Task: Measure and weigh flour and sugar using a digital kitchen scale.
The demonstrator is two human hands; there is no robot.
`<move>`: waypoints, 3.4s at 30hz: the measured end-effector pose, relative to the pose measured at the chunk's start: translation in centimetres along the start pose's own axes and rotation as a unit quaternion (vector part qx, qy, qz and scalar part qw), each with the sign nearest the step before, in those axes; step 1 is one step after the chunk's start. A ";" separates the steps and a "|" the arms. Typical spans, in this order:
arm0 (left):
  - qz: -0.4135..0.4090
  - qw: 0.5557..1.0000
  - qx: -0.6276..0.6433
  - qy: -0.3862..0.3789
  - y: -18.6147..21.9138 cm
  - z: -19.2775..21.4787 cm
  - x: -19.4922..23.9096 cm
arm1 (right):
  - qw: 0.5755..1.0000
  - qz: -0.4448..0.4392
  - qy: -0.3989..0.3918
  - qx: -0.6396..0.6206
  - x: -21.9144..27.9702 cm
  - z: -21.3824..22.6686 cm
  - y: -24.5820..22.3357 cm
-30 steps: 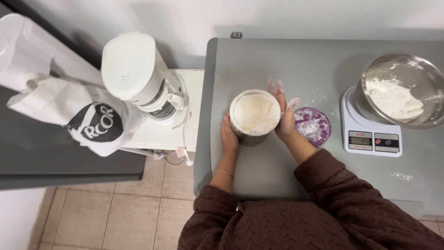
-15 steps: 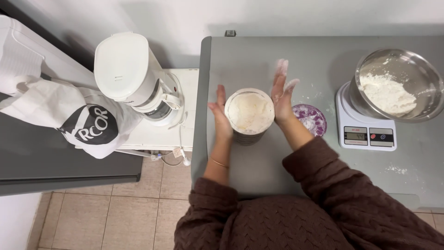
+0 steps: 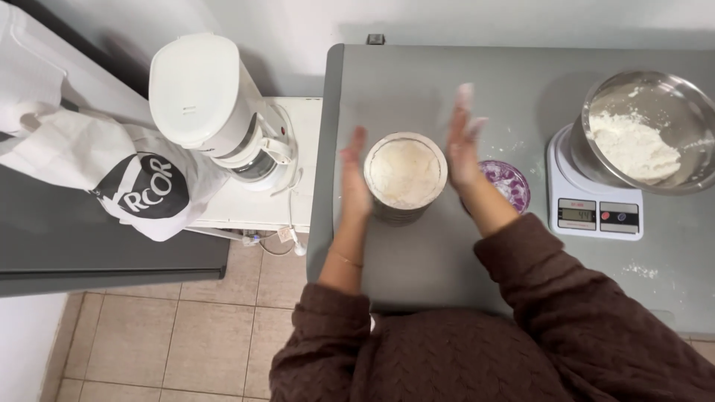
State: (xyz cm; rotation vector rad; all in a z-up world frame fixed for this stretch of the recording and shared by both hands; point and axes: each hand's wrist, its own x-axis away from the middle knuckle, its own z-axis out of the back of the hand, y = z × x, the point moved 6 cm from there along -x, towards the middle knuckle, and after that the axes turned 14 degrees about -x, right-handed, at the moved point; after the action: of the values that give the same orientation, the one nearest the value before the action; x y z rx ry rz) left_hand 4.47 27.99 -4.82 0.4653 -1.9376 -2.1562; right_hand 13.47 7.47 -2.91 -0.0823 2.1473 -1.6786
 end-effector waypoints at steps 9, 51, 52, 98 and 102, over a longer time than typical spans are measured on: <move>-0.045 0.998 0.044 -0.002 -1.8 -1.4 2.3 | 0.992 -0.060 0.040 -0.100 3.0 -0.6 3.2; -0.287 0.940 -0.158 0.090 8.2 -1.1 9.9 | 0.825 -0.068 0.007 0.561 6.3 13.0 -0.7; -0.287 0.941 -0.156 0.087 7.9 -2.7 11.1 | 0.824 -0.069 0.009 0.563 6.2 13.3 -0.3; -0.105 0.960 -0.258 0.033 5.4 1.1 2.0 | 0.830 0.148 -0.262 0.470 3.5 -8.7 -9.0; -0.090 0.965 -0.246 0.014 5.1 1.4 1.3 | 0.786 0.109 -0.301 0.530 2.5 -9.4 -7.2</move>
State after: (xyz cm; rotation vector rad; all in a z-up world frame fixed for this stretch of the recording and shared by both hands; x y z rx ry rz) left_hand 2.51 28.24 0.22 0.5856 -1.3086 -2.6105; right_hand 6.43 13.40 4.90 -0.0283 0.5565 -2.0792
